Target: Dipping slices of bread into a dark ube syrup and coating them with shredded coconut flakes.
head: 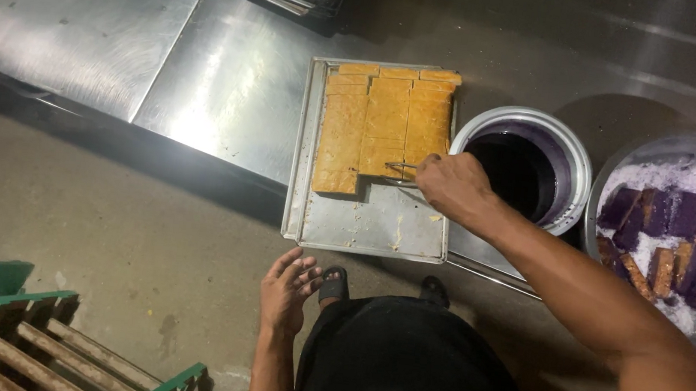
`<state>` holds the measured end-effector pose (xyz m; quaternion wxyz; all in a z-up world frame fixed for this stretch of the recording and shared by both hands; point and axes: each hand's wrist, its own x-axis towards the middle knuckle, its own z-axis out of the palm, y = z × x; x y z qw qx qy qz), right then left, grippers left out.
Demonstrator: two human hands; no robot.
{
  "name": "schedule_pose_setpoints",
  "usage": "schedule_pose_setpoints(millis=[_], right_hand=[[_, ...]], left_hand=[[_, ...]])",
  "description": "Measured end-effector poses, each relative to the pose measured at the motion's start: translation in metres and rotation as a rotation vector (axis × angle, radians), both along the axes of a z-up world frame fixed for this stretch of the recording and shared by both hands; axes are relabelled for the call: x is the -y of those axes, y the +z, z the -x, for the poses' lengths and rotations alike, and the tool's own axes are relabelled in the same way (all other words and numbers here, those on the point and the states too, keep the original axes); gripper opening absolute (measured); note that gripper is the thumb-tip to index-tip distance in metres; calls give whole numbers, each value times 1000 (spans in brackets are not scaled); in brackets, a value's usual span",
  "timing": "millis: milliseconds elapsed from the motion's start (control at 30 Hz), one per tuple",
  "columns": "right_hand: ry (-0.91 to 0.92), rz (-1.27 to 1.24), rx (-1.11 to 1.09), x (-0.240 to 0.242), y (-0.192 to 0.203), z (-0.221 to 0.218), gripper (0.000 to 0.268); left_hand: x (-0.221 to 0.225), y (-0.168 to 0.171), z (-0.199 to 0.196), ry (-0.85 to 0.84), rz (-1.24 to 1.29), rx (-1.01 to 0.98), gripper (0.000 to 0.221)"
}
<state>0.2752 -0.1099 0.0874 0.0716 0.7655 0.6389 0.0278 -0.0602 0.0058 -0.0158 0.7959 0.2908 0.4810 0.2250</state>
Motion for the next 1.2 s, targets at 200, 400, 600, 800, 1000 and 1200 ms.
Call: schedule_pose_setpoints(millis=[200,400,600,800,1000,1200], right_hand=[[19,-53,-32,0,1,1,13],[-2,9,1,-3,-3,1,15],[-2,-23,-7,-13,-20,4,15],[30,17,56,-13,-32,8,16],[-103,-36,-223,18,4,12,21],[-377,-133,-453,48,10,0,33]], left_hand=[[-2,11,-5,-12,-3,-19,45],[-6,14,-9,-42,-34,5,46],[-9,4,-11,-45,-45,24,47],[-8,11,-19,-63,-29,11,46],[-6,11,-23,-88,-20,-19,47],[-6,16,-40,-117,7,10,47]])
